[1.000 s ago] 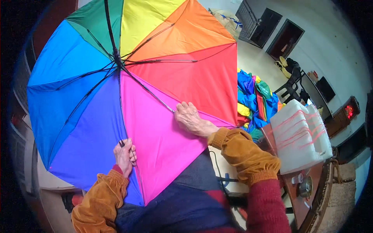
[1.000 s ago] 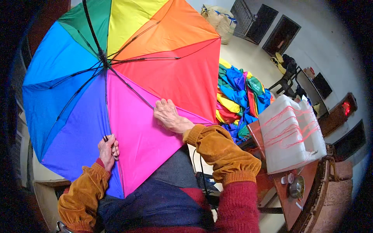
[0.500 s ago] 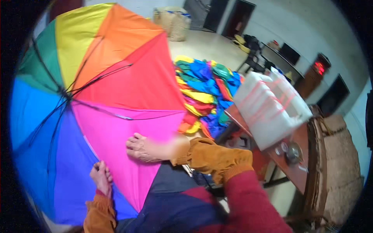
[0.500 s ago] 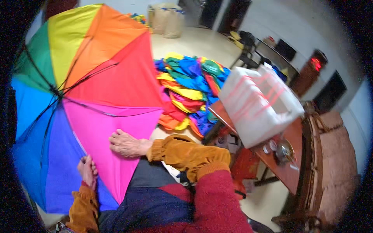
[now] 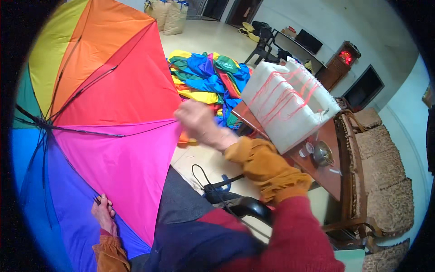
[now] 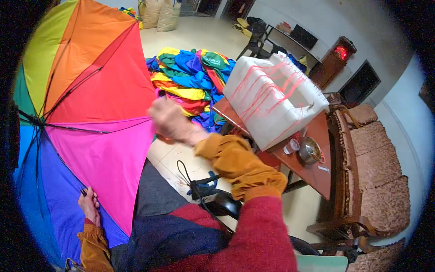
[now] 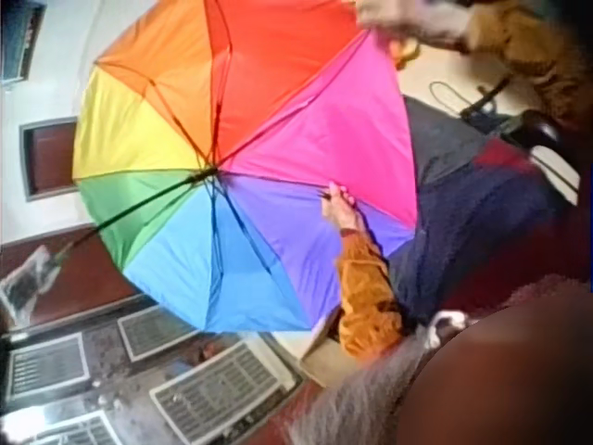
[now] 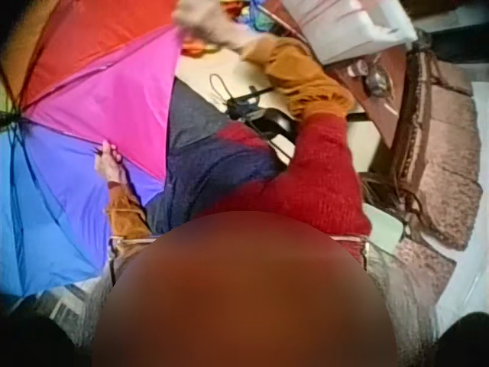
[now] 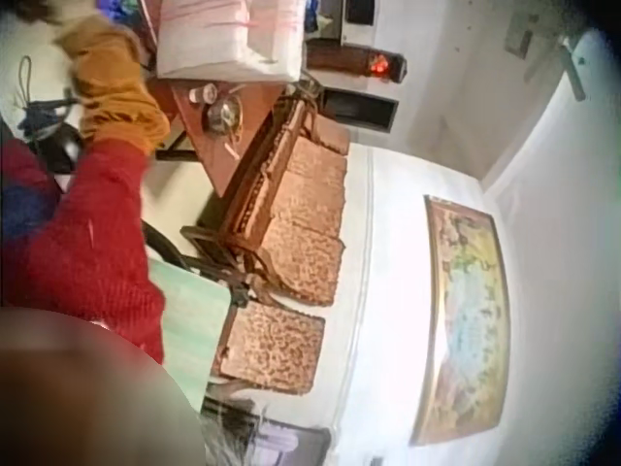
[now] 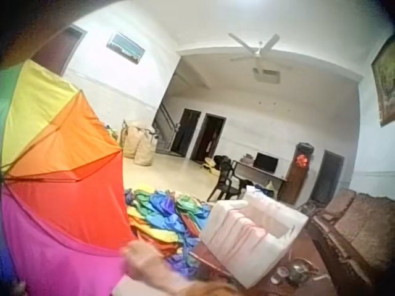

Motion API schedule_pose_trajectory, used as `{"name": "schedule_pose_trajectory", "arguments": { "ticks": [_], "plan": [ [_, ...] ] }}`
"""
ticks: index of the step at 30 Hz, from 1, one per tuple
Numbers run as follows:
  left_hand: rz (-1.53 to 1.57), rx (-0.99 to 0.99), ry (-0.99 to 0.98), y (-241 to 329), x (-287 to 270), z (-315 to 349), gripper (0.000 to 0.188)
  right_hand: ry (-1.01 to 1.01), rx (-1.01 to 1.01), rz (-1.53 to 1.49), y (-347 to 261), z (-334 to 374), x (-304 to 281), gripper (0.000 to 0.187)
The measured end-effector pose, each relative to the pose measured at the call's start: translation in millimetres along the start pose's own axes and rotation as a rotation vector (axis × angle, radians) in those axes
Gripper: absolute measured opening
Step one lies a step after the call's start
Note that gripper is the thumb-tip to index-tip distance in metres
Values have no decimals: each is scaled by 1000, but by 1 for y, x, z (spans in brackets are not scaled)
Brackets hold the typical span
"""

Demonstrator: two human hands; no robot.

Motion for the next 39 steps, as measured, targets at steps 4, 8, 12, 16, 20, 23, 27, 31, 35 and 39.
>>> {"name": "schedule_pose_trajectory", "arguments": {
  "ticks": [4, 8, 12, 16, 20, 23, 27, 31, 35, 39],
  "plan": [
    [-29, -30, -5, -2, 13, 3, 15, -149, 202, 400, 76, 10, -105, 9],
    [-40, -56, -53, 2, 25, 5, 16, -493, 613, 707, 125, 43, -217, 7],
    [-70, -62, -46, 0, 25, 9, 17, -696, 730, 827, 117, 72, -266, 15],
    [-98, -59, -30, 6, 24, 11, 17, -800, 841, 825, 119, 82, -281, 13],
    [-149, -38, -7, 14, 26, 20, 15, -828, 776, 739, 118, 74, -287, 13],
    [-164, -37, 2, 20, 25, 22, 11, -894, 795, 727, 129, 85, -299, 12],
    [-140, -77, 69, 29, 30, 23, 12, -962, 817, 810, 118, 77, -295, 11],
    [13, -131, 27, 25, 16, 21, 13, -898, 455, 792, 88, 48, -285, 10],
    [38, -133, 40, 21, 23, 24, 10, -908, 802, 321, 32, -30, -201, 9],
    [35, -88, 7, 14, 20, 28, 10, -711, 399, -516, -52, -54, -30, 11]
  ]
}}
Point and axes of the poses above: each hand's wrist, its own z-axis away from the middle knuckle, its own x-axis out of the palm, y = z × x, the point moved 3 cm from there along -z, towards the middle knuckle, and after that the axes turned 1 degree about y, right-handed, at the moved point
